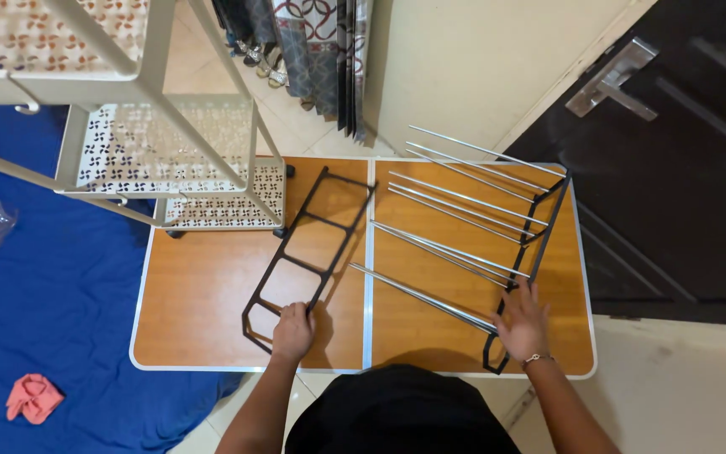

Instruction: The person assembles a metal shoe rack by inserting horizontal rods into vertical frame slots on a table. They then attach side frames to the assembled structure and adjust the components to secure the rack.

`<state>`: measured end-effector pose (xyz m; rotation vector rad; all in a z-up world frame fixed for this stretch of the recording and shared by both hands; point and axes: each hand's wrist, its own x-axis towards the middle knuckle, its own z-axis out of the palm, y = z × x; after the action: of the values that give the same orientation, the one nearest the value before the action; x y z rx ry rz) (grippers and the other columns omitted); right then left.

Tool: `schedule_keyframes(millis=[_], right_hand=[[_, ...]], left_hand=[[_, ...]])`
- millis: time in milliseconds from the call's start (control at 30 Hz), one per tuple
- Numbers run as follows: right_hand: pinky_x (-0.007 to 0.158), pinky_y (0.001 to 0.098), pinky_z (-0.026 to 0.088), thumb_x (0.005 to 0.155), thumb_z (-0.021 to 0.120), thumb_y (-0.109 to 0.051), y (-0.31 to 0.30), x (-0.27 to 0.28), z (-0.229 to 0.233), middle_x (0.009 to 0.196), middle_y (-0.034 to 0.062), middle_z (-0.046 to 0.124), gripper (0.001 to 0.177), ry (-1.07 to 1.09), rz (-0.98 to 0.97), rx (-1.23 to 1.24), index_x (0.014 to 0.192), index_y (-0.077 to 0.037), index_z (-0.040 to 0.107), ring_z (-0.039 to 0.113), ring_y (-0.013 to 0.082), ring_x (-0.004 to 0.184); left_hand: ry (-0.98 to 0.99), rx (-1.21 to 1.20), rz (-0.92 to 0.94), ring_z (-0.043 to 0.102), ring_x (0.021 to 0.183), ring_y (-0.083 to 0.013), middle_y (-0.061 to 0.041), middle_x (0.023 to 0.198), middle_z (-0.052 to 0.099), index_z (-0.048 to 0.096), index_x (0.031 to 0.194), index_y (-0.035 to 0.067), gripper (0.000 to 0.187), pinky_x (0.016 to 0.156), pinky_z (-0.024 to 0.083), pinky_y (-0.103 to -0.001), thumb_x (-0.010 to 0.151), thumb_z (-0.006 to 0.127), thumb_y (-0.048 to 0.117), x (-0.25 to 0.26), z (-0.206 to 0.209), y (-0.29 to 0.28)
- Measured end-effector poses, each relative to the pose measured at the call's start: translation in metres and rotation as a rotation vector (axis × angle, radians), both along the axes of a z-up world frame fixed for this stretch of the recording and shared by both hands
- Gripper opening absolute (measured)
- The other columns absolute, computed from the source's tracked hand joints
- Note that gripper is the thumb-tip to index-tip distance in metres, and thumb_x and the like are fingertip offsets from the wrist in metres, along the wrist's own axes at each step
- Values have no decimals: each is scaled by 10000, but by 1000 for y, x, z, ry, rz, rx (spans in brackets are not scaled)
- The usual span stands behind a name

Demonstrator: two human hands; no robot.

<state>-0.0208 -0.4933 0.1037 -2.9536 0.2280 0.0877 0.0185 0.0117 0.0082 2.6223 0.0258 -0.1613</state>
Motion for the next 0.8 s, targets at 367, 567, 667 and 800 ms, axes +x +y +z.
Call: schedule_keyframes(millis=[367, 567, 667, 800], right_hand=[[1223, 626, 127, 882, 686, -323, 20, -3, 20, 1683, 126, 190, 539, -42, 106, 67, 1355, -79, 594, 172, 356, 1562], [1116, 477, 421, 851, 716, -224, 43, 26, 48, 1661, 67, 288, 550, 6, 146, 544, 1359, -76, 569, 311, 307, 1508], [1095, 417, 480, 889, 704, -176, 52, 61, 43, 1619, 88, 381, 651, 44, 42, 1074, 1476, -68, 445, 417, 280, 1462], [1029, 447, 507, 917, 658, -114, 46, 117, 43, 1596, 122, 412, 650, 98, -66, 1469, 1512, -54, 403, 534, 314, 1356]], left_hand=[[-99, -549, 188, 669, 735, -302, -203, 849, 684, 594, 1065, -21, 216, 694, 539, -379, 993, 606, 181, 47, 98, -38], [-283, -740, 121, 568, 726, -87, -37, 810, 658, 660, 1082, -32, 182, 612, 497, -253, 1001, 632, 129, 60, 159, -53], [-37, -1000, 255, 443, 568, -67, -2, 766, 593, 683, 1166, 7, 220, 486, 362, -223, 1014, 600, 142, 50, 189, -59], [38, -1252, 181, 424, 504, -47, -30, 742, 600, 674, 1143, -6, 208, 423, 313, -203, 1020, 587, 137, 35, 234, -60]])
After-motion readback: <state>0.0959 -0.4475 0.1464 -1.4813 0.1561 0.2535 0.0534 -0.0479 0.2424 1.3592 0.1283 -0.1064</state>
